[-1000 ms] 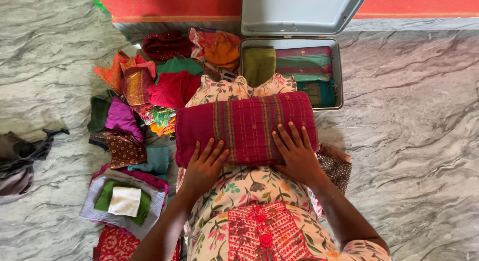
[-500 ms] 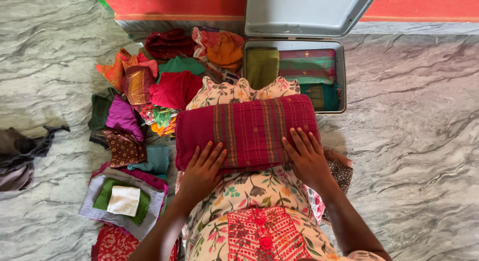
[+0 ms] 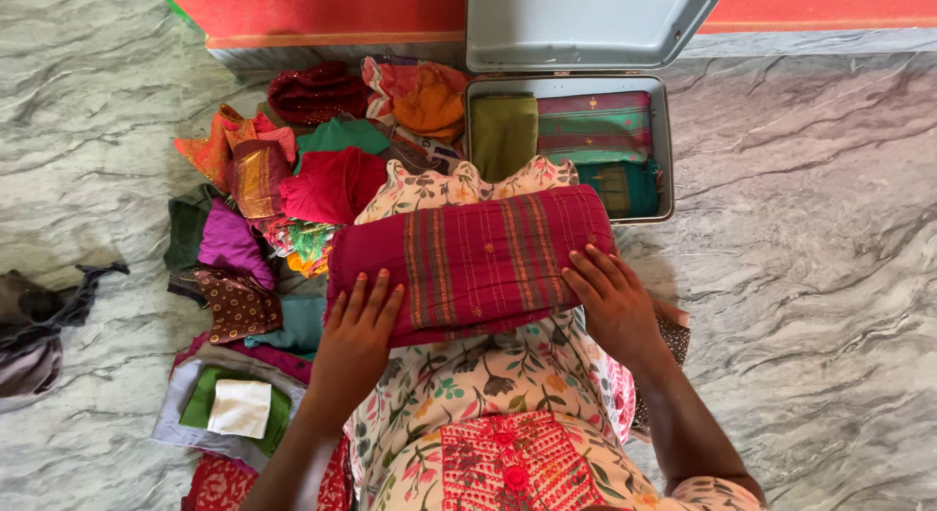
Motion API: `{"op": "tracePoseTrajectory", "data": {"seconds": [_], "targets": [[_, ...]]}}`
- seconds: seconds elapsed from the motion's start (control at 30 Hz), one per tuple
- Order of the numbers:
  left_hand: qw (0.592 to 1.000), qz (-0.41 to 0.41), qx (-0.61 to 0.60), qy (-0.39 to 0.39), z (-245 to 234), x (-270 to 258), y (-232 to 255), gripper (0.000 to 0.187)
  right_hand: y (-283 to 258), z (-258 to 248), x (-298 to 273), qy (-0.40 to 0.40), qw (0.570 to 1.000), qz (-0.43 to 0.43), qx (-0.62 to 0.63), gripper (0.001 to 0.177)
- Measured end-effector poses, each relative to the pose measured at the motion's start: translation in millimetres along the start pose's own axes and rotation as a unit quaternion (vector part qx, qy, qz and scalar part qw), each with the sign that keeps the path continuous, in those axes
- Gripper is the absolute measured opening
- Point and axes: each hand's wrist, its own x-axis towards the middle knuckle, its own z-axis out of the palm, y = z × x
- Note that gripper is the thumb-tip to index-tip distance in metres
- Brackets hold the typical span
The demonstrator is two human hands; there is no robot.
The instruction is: The person folds various colorful fabrics by hand and places them into an open metal suitcase on a tiled floor.
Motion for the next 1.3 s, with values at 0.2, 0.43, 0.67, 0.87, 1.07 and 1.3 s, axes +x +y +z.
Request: {"op": "tracePoseTrajectory", "data": {"seconds": [0.2, 0.43, 0.67, 0.87, 1.07, 1.3], "targets": [[0.998, -0.015, -0.058, 0.033, -16.4, 10.4, -14.7, 0.054, 6.8, -11.2, 14.2, 0.011, 1.000, 0.002, 0.022, 0.051], [0.963, 0.006, -0.094, 0.253, -94.2, 44.2, -11.6, 0.033, 7.5, -45.4, 29.5, 0.038, 0.996, 0.010, 0.078, 0.051], [0.887, 0.155, -0.118, 0.419, -177.8, 102.6, 22.6, 0.027, -9.1, -98.0, 36.6, -0.075, 0.975, -0.005, 0.211, 0.063], [0.903, 0.252, -0.081, 0.338, -195.1, 147.6, 73.3, 0.035, -41.1, -109.6, 71.4, -0.014, 0.832, -0.056, 0.551, 0.120], [0.887, 0.302, -0.080, 0.341, -151.4, 240.2, 111.8, 0.015, 15.2, -70.0, 104.0, -0.177, 0.780, 0.051, 0.599, 0.059], [0.901, 0.210, -0.083, 0.371, -98.3, 322.2, 105.6, 0.050, 106.1, 21.5, 72.6, -0.003, 0.595, 0.223, 0.772, 0.036]]}}
